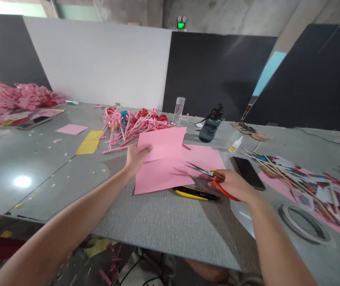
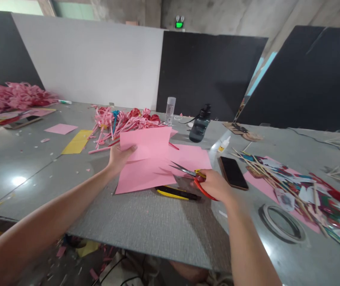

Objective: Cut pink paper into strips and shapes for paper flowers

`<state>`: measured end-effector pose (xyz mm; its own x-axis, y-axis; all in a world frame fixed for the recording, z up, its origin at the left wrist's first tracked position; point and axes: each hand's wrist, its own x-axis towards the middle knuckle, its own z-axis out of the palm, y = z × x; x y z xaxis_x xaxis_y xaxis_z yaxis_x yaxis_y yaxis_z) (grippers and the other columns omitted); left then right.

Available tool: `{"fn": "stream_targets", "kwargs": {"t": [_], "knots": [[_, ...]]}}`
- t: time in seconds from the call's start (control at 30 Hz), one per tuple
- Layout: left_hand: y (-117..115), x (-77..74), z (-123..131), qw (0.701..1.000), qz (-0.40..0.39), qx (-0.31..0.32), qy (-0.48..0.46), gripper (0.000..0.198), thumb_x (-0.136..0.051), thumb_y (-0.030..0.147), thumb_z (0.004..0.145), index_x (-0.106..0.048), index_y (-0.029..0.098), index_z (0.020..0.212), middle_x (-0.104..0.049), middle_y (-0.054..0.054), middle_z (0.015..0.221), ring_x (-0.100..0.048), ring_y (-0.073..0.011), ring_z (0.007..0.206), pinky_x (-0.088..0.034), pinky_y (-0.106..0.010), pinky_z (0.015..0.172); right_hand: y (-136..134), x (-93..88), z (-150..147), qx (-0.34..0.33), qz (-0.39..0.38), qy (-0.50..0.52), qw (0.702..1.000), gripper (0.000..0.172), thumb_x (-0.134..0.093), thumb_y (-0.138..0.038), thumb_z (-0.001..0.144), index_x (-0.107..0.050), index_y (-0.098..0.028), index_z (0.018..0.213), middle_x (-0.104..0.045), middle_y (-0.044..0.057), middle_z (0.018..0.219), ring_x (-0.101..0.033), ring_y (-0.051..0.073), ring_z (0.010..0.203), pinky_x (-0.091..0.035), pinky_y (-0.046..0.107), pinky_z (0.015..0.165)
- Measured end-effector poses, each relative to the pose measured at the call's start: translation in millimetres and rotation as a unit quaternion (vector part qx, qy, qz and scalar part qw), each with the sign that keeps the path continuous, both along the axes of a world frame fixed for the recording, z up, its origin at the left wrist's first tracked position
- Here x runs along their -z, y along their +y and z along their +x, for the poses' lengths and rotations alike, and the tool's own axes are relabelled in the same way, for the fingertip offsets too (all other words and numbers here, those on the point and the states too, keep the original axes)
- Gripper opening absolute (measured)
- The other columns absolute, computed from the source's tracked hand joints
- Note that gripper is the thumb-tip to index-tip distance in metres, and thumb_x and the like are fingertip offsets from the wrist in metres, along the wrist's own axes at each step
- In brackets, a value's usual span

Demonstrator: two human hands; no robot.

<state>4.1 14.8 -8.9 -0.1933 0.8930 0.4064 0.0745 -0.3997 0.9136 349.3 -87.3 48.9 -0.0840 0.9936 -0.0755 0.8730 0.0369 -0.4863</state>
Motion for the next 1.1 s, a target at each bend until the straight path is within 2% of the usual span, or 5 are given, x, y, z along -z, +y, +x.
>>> {"fn": "stream_targets", "kwargs": {"t": [0.2,0.5,0.7,0.83,1.1], "knots": [[-1.1,-2.9,1.7,0.998,-0.027,0.030,-0.050,0.031,-0.084,0.037,0.069,-0.078,0.015,0.090,-0.076,-0.005,0.084,-0.068,-0.0177,0.071,-0.053,-0.028,0.064,-0.3,0.8,1.4,0.012,-0.003,-0.027,1.000,0.020,-0.070,-0.036,0.075,-0.075,-0.020,0.085,-0.077,0.008,0.086,-0.069,0.027,0.078,-0.047,0.032,0.070],[-4.3,-6.0,2.6,0.988,-0.061,0.091,-0.110,0.035,-0.088,0.032,0.064,-0.078,0.014,0.092,-0.078,-0.007,0.090,-0.071,-0.0183,0.073,-0.057,-0.028,0.066,-1.0,1.1,2.9,0.021,-0.005,-0.038,0.999,0.019,-0.072,-0.038,0.074,-0.075,-0.021,0.082,-0.077,0.007,0.081,-0.069,0.027,0.075,-0.047,0.032,0.068],[-3.6,-7.1,1.4,0.986,-0.057,0.097,-0.127,0.037,-0.089,0.032,0.064,-0.078,0.014,0.095,-0.079,-0.008,0.093,-0.072,-0.0182,0.076,-0.058,-0.029,0.070,-3.9,-1.6,6.3,0.023,-0.004,-0.030,0.999,0.017,-0.068,-0.036,0.076,-0.075,-0.022,0.081,-0.077,0.006,0.080,-0.069,0.027,0.074,-0.047,0.032,0.065],[-3.4,-7.7,1.2,0.985,-0.055,0.093,-0.136,0.035,-0.089,0.031,0.064,-0.078,0.014,0.092,-0.079,-0.009,0.093,-0.072,-0.0195,0.077,-0.058,-0.030,0.070,-5.8,-3.8,6.5,0.023,-0.002,-0.025,0.999,0.012,-0.065,-0.031,0.073,-0.073,-0.022,0.073,-0.076,0.006,0.074,-0.068,0.026,0.068,-0.045,0.031,0.059],[-3.8,-6.2,2.7,0.983,-0.055,0.113,-0.136,0.038,-0.091,0.032,0.062,-0.078,0.014,0.092,-0.079,-0.009,0.095,-0.073,-0.0193,0.078,-0.058,-0.030,0.072,-9.2,-5.7,3.8,-0.007,0.000,-0.003,1.000,0.009,-0.067,-0.031,0.070,-0.070,-0.023,0.066,-0.072,0.005,0.068,-0.063,0.023,0.062,-0.041,0.030,0.054]]}}
